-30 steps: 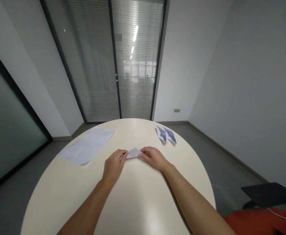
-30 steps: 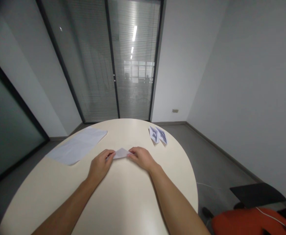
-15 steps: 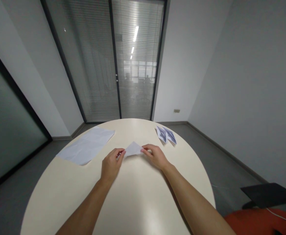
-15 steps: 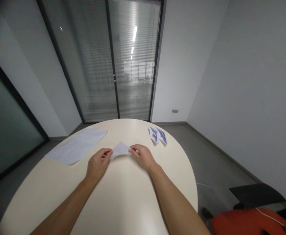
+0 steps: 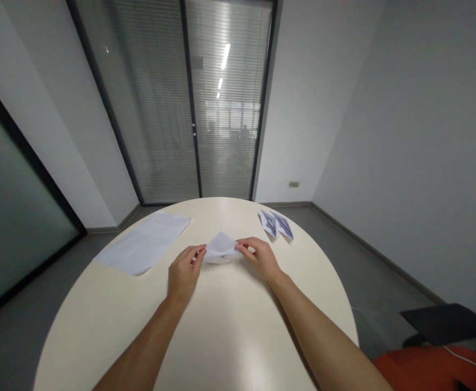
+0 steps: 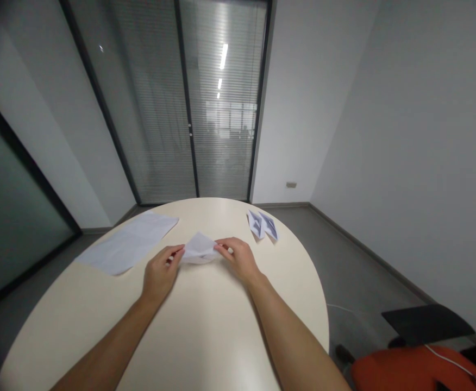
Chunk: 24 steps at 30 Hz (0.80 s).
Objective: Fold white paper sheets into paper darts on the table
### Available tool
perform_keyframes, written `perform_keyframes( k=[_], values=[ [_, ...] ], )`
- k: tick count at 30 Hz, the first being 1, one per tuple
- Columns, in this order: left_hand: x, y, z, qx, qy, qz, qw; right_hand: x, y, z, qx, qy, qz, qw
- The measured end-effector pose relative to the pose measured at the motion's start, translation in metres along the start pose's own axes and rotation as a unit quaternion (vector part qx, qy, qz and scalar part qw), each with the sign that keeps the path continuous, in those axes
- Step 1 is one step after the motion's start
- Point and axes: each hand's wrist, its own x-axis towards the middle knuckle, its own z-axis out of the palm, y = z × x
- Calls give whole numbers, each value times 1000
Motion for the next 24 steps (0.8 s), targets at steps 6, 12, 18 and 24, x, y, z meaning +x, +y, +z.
perform_keyframes(
  k=[6, 12, 18, 24],
  values=[
    [0, 2, -1, -21, 4, -6, 1000, 0, 1, 0, 3, 8, 1, 1000],
    [1, -1, -2, -7, 17, -41, 999, 1, 2, 2, 12, 4, 21, 1000],
    [2, -1, -2, 41, -29, -89, 995, 0, 5, 4, 20, -45, 59, 997],
    [1, 0, -2, 114, -105, -101, 983, -1, 9, 5, -46, -109, 85, 989]
  ],
)
